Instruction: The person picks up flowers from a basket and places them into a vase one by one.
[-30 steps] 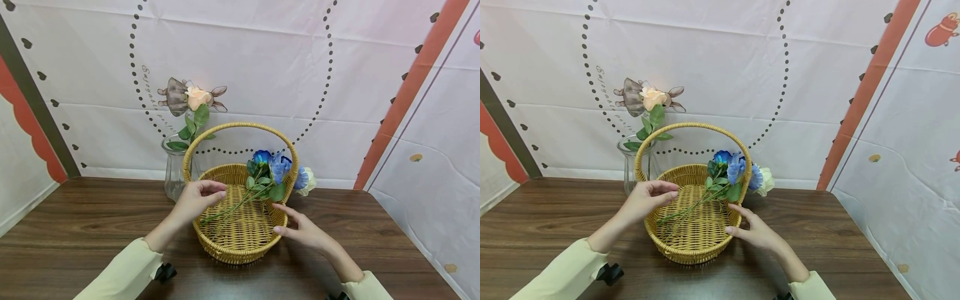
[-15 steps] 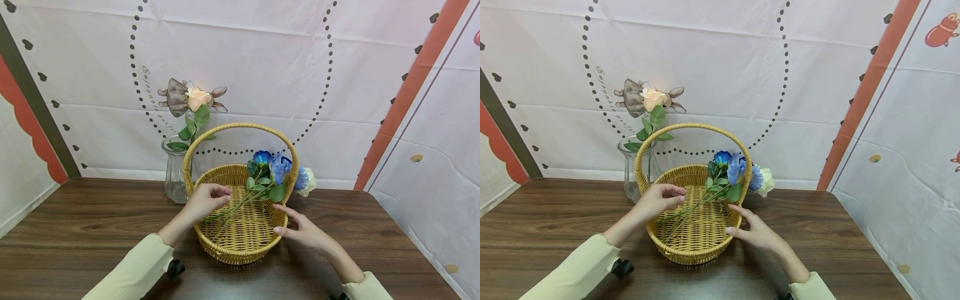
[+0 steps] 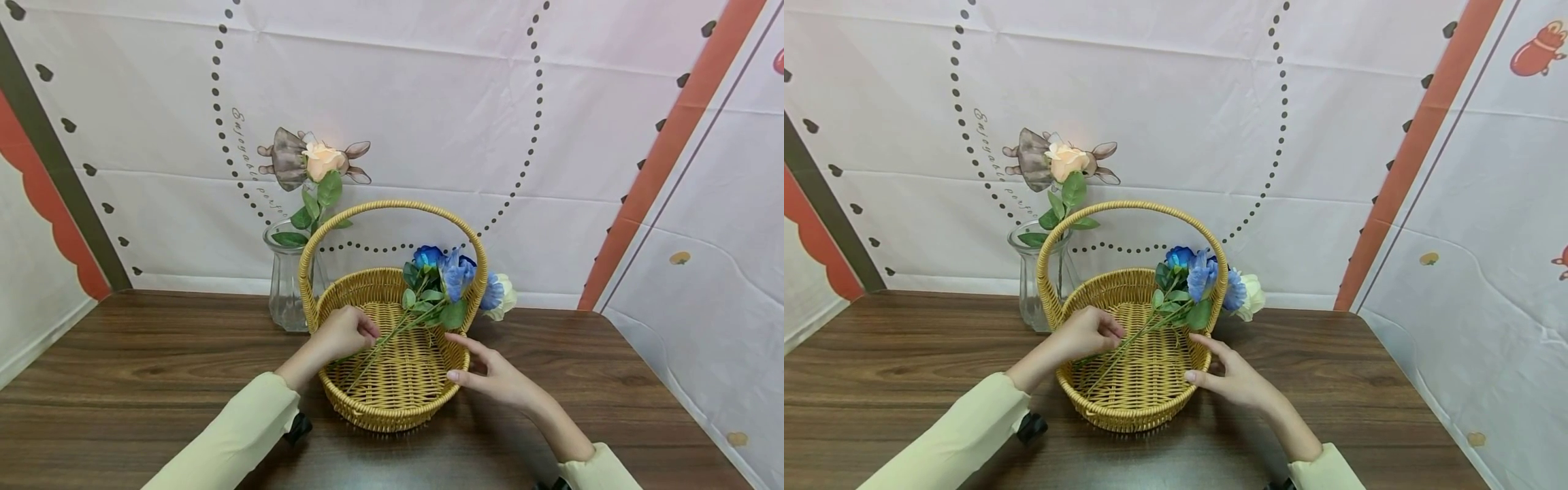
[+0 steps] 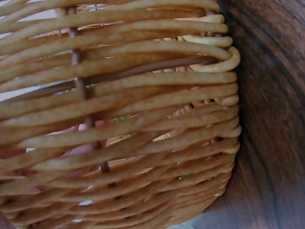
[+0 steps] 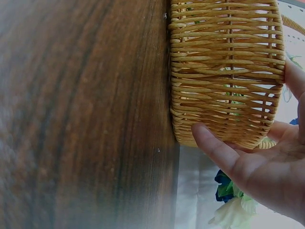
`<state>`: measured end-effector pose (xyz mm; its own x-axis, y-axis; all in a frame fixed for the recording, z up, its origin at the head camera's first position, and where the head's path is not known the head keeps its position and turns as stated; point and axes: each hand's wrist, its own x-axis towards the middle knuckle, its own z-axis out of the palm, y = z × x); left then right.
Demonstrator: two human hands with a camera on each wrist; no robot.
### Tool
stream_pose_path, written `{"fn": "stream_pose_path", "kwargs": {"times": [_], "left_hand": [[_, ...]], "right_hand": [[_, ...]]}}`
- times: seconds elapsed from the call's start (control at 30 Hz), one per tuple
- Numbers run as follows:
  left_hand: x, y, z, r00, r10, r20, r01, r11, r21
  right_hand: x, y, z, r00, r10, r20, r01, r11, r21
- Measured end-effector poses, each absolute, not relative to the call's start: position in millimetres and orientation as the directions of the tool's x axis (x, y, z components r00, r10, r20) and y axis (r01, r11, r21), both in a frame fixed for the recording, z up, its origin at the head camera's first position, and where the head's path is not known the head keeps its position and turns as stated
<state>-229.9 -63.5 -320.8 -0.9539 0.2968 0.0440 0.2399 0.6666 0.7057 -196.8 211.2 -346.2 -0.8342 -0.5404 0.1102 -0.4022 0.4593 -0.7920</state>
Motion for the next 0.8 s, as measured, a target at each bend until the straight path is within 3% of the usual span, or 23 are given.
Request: {"fn": "stream_pose_path", "kwargs": {"times": [0.27, 0.8], "left_hand": [[-230.3, -59.6, -323.0, -0.943, 0.316, -0.106, 0.122, 0.624, 0.772], [-229.0, -59.1, -324.9, -0.948, 0.314, -0.042, 0.168, 0.610, 0.775]], "right_hand": [[-197.2, 211.3, -346.2, -0.830, -0.546, 0.115, -0.406, 0.450, -0.795], [-197.3, 211.6, -346.3, -0.827, -0.551, 0.109, -0.398, 0.438, -0.806]]}}
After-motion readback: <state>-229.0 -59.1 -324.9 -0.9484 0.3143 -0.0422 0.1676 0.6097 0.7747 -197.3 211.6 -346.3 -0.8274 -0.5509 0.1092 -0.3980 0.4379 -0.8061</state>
